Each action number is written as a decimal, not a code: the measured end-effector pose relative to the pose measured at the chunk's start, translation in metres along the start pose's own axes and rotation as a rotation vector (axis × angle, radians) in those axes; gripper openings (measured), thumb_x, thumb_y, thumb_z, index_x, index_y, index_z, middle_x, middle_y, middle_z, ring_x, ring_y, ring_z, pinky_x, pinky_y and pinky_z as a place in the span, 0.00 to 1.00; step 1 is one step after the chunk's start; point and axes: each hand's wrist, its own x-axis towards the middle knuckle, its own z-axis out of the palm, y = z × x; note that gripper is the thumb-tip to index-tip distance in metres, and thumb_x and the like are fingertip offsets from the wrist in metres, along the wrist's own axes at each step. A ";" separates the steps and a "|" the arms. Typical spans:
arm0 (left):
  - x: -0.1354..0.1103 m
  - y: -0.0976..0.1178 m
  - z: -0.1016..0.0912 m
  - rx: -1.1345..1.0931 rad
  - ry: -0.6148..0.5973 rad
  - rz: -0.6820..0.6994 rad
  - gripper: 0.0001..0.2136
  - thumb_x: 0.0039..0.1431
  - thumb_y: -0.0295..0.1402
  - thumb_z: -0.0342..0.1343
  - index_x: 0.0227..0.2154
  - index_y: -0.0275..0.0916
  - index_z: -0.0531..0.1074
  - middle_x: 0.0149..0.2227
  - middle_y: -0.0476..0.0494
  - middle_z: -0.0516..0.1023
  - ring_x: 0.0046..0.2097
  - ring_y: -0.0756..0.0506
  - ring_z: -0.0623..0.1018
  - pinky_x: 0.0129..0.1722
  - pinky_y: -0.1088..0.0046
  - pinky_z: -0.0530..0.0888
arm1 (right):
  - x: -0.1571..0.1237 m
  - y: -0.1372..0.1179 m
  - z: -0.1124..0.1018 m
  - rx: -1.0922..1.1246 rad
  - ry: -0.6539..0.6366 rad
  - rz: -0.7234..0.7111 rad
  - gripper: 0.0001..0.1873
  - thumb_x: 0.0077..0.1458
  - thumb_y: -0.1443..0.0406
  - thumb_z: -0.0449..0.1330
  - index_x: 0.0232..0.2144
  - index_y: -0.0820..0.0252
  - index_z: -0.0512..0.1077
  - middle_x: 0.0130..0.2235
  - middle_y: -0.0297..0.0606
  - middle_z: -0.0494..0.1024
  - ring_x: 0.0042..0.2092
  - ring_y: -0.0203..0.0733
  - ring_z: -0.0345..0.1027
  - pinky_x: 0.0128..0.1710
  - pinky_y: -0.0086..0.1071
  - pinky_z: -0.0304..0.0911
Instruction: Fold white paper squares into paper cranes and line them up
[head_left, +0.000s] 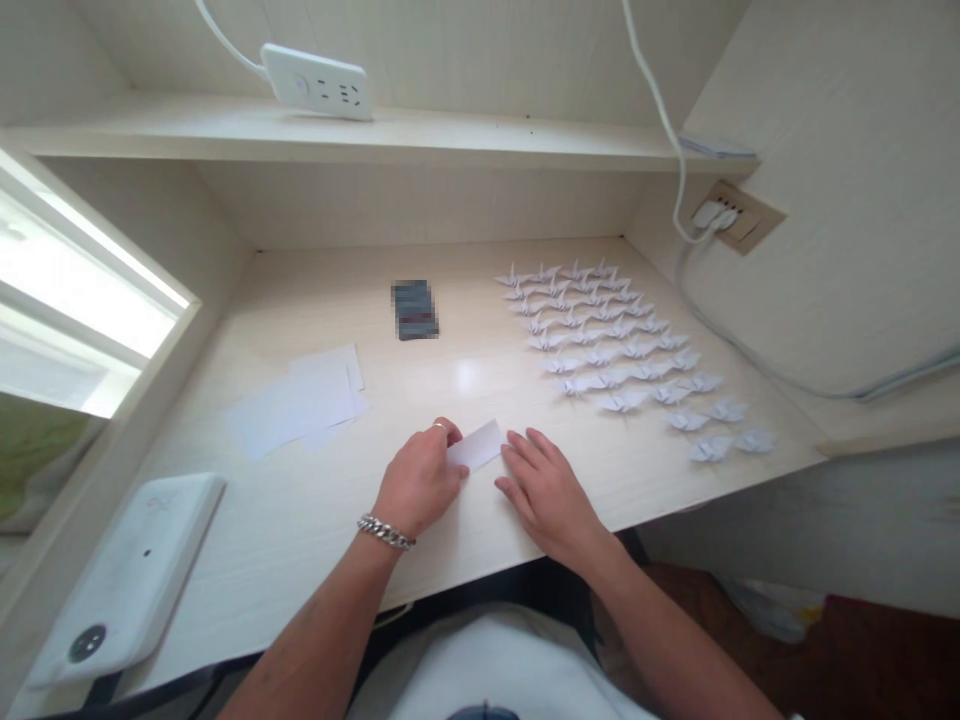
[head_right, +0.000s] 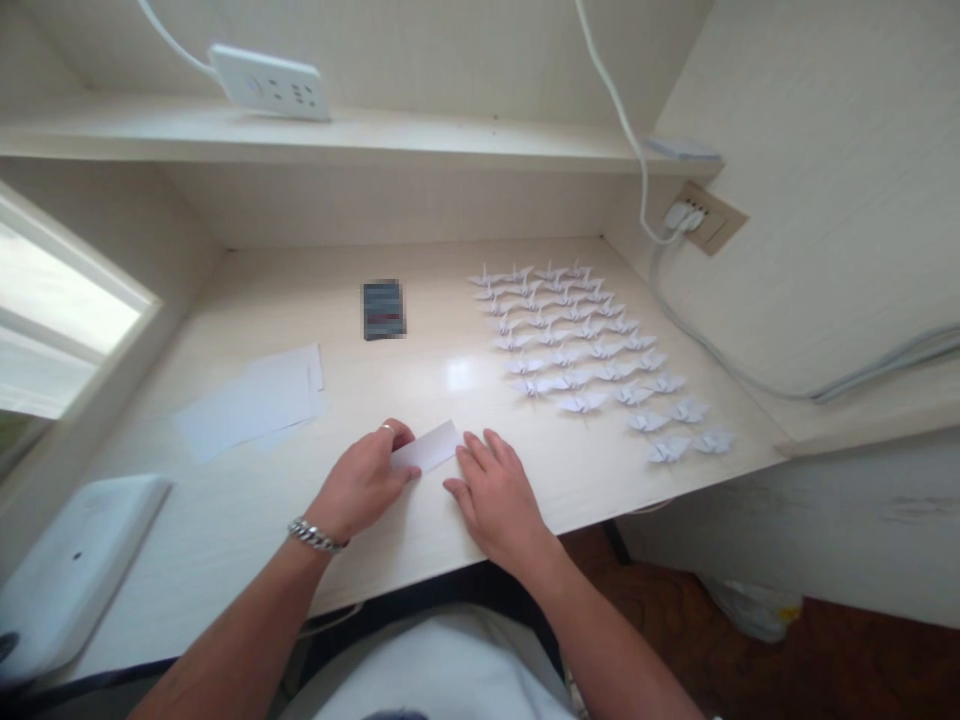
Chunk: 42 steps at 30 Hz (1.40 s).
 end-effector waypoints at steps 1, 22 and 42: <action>0.001 -0.001 0.000 -0.031 0.009 -0.010 0.09 0.54 0.29 0.55 0.39 0.40 0.68 0.39 0.40 0.78 0.41 0.39 0.77 0.42 0.63 0.70 | 0.001 0.000 0.001 0.013 0.020 -0.001 0.21 0.65 0.61 0.52 0.55 0.65 0.70 0.61 0.48 0.69 0.63 0.57 0.56 0.61 0.53 0.57; 0.007 -0.002 -0.045 -0.484 0.279 0.051 0.13 0.52 0.39 0.60 0.39 0.40 0.75 0.42 0.42 0.80 0.41 0.43 0.78 0.38 0.67 0.74 | 0.096 -0.014 -0.011 1.213 0.039 0.251 0.09 0.47 0.63 0.67 0.32 0.61 0.76 0.30 0.35 0.78 0.32 0.39 0.71 0.34 0.32 0.65; 0.052 -0.017 -0.039 -0.659 0.167 -0.059 0.13 0.54 0.43 0.58 0.25 0.38 0.77 0.25 0.45 0.81 0.27 0.45 0.77 0.25 0.72 0.68 | 0.148 -0.013 0.002 1.205 0.014 0.378 0.12 0.43 0.58 0.68 0.26 0.63 0.78 0.25 0.37 0.79 0.26 0.37 0.69 0.26 0.30 0.64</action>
